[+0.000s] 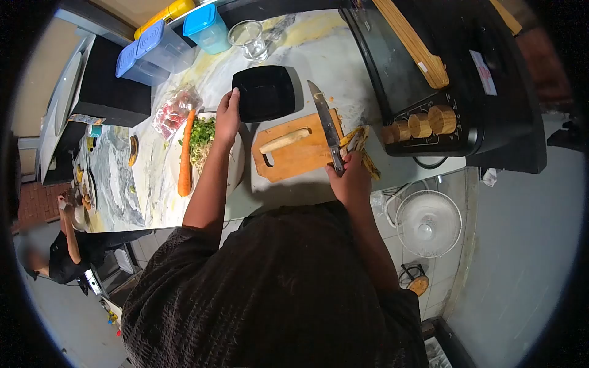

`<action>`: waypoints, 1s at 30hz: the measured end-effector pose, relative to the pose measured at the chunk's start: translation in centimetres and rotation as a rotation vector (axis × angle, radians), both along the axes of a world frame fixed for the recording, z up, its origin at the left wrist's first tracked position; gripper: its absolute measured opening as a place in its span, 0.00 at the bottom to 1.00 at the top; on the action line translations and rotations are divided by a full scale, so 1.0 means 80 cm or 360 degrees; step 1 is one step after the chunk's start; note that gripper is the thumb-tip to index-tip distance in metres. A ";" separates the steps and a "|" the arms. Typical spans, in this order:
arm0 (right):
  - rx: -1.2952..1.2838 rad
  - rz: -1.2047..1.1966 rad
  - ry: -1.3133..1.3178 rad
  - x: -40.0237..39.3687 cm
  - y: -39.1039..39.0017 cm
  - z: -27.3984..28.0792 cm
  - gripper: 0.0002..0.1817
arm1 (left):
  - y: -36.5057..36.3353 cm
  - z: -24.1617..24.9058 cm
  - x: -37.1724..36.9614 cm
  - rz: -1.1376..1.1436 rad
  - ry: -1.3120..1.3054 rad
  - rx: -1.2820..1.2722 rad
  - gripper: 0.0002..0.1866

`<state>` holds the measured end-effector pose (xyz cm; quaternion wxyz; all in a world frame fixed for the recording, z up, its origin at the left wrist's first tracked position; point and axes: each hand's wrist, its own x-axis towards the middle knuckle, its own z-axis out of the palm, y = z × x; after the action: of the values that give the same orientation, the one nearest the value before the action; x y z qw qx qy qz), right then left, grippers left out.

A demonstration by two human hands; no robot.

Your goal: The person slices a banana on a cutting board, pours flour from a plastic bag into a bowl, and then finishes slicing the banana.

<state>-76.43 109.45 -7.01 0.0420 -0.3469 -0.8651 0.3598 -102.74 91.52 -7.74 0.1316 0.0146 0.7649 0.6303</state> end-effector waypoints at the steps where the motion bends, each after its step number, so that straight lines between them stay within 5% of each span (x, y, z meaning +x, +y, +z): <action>1: -0.0003 -0.0005 -0.0006 0.002 -0.002 0.000 0.27 | -0.001 -0.004 0.000 0.0000 0.0061 -0.0062 0.31; 7: -0.0064 0.0046 -0.0027 0.006 -0.009 -0.012 0.24 | -0.014 0.005 0.008 -0.0054 0.0071 -0.0338 0.33; 13: 0.0350 -0.0013 0.0166 0.010 -0.020 -0.010 0.19 | -0.027 0.008 0.022 -0.0102 -0.0053 -0.0225 0.37; 17: -0.0152 -0.0172 0.0139 0.014 -0.015 0.025 0.18 | -0.032 -0.007 0.031 0.0010 0.0205 -0.0121 0.41; 19: -0.0237 -0.0177 0.0062 0.019 -0.016 0.023 0.18 | -0.030 0.022 0.051 0.0087 0.0272 -0.0240 0.34; 22: -0.0401 -0.0342 0.0478 0.026 -0.014 0.006 0.16 | -0.033 0.035 0.078 -0.0053 0.1030 -0.0485 0.13; 25: -0.0930 -0.0385 0.0560 0.032 -0.006 0.002 0.15 | -0.040 0.053 0.105 -0.0573 0.0414 -0.0629 0.12; 27: -0.0815 -0.0348 0.0546 0.033 -0.004 -0.005 0.14 | -0.040 0.048 0.119 -0.0657 0.0437 -0.0707 0.15; 30: -0.0716 -0.0312 0.0539 0.032 -0.004 -0.006 0.14 | -0.040 0.021 0.134 -0.0728 0.1134 -0.0849 0.22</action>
<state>-73.86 109.12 -7.47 0.1423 -0.3645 -0.7066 0.5896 -92.02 88.31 -6.03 -0.0037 0.3622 0.8741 0.3236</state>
